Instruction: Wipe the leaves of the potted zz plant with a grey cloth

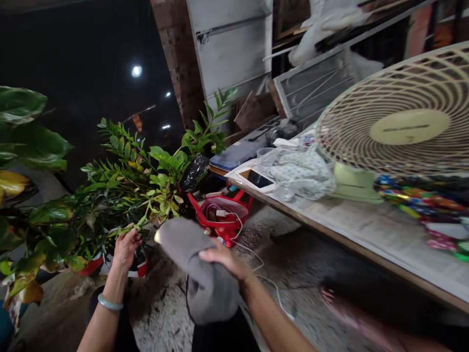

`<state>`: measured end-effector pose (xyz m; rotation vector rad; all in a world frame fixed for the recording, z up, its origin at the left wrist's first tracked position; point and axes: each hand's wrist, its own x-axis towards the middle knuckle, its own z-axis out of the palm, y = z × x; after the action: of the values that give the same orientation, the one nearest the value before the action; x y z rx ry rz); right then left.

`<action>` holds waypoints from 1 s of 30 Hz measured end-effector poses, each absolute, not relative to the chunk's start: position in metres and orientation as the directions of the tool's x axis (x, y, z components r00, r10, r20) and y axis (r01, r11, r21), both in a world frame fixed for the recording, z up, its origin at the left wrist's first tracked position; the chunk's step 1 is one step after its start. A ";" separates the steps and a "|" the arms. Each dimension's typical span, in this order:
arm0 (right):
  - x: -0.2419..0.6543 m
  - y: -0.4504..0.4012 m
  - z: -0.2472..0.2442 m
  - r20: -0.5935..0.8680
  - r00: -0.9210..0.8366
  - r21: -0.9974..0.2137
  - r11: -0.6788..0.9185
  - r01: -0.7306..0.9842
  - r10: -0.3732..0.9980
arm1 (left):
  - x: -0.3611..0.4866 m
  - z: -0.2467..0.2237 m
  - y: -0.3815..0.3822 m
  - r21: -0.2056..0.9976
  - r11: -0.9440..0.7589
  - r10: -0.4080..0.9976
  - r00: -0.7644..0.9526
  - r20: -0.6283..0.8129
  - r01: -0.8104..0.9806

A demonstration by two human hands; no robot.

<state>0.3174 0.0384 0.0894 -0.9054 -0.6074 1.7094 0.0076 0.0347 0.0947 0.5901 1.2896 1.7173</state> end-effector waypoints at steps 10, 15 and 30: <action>0.238 0.076 0.127 -0.179 -0.444 -0.910 -0.319 -0.264 0.878 | 0.018 0.099 0.027 0.928 -0.108 0.792 -0.595 -0.137 -0.356; 0.302 0.027 0.108 -0.116 -0.533 -0.967 -0.217 -0.131 0.838 | 0.006 0.088 0.019 0.928 -0.078 0.764 -0.620 -0.179 -0.364; 0.236 0.036 0.107 -0.178 -0.635 -0.960 -0.275 -0.056 0.752 | 0.006 0.039 0.006 0.784 -0.031 0.755 -0.528 -0.388 -0.620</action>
<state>0.2363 0.0356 0.1073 -0.8727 -1.4358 1.9580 0.0056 0.0055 0.0386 0.1642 1.2268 1.7434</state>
